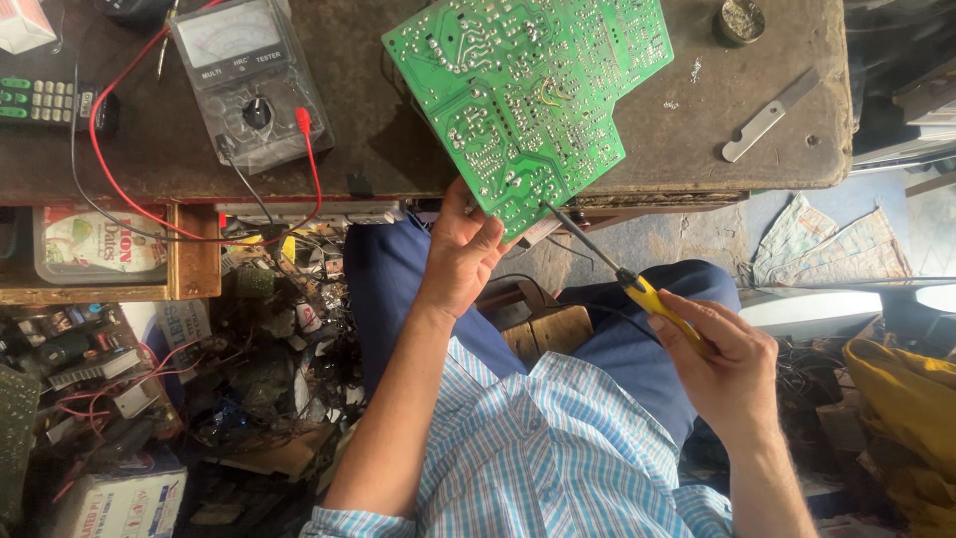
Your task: The person is repairing a green circuit board by soldering components. They use a soldering iron to apply solder to specific points on the board and handle small electronic components, placing them onto the board.
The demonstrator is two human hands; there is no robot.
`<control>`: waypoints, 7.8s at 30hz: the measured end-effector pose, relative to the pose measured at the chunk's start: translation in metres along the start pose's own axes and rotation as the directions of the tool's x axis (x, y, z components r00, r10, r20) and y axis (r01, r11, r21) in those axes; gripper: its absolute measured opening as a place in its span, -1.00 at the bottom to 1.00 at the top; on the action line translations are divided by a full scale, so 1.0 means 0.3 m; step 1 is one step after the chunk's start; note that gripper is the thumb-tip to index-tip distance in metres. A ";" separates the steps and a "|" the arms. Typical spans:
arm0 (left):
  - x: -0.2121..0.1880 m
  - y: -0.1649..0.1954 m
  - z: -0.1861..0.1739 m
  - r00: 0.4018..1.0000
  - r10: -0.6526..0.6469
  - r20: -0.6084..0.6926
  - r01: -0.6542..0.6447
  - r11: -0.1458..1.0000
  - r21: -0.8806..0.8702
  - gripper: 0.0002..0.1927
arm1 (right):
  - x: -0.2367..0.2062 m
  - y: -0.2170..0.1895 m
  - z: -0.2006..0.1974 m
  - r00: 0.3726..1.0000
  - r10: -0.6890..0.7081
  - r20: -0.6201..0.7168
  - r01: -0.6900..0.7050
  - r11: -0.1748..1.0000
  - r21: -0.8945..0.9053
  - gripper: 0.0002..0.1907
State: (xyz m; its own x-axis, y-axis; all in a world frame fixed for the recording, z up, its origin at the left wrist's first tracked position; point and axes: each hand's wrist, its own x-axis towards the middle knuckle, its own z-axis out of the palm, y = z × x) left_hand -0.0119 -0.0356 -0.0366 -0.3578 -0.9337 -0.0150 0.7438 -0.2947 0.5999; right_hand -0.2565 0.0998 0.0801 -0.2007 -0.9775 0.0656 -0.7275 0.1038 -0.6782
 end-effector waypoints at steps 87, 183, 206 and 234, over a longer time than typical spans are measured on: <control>0.007 -0.071 0.049 0.991 0.130 0.041 -0.129 0.992 -0.014 -0.38 | -0.033 0.197 0.024 0.964 0.238 0.121 -0.263 0.926 0.271 -0.67; -0.045 -0.086 0.044 0.997 0.008 -0.078 -0.018 0.991 -0.136 -0.47 | -0.087 0.161 0.073 0.900 0.359 0.248 -0.435 0.710 0.554 -0.68; -0.041 -0.105 0.064 1.000 -0.004 -0.011 0.000 0.960 -0.279 -0.44 | -0.094 0.160 0.066 0.906 0.371 0.204 -0.422 0.758 0.498 -0.69; -0.033 -0.131 0.042 1.000 0.014 -0.004 -0.014 0.942 -0.334 -0.40 | -0.077 0.164 0.069 0.897 0.381 0.225 -0.443 0.761 0.474 -0.69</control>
State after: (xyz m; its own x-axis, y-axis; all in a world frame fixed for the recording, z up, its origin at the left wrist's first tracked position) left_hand -0.0447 -0.0122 -0.0500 -0.3453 -0.9384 -0.0103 0.8948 -0.3325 0.2981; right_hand -0.2740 0.1237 0.0302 -0.3097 -0.8782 -0.3646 -0.1534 0.4246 -0.8923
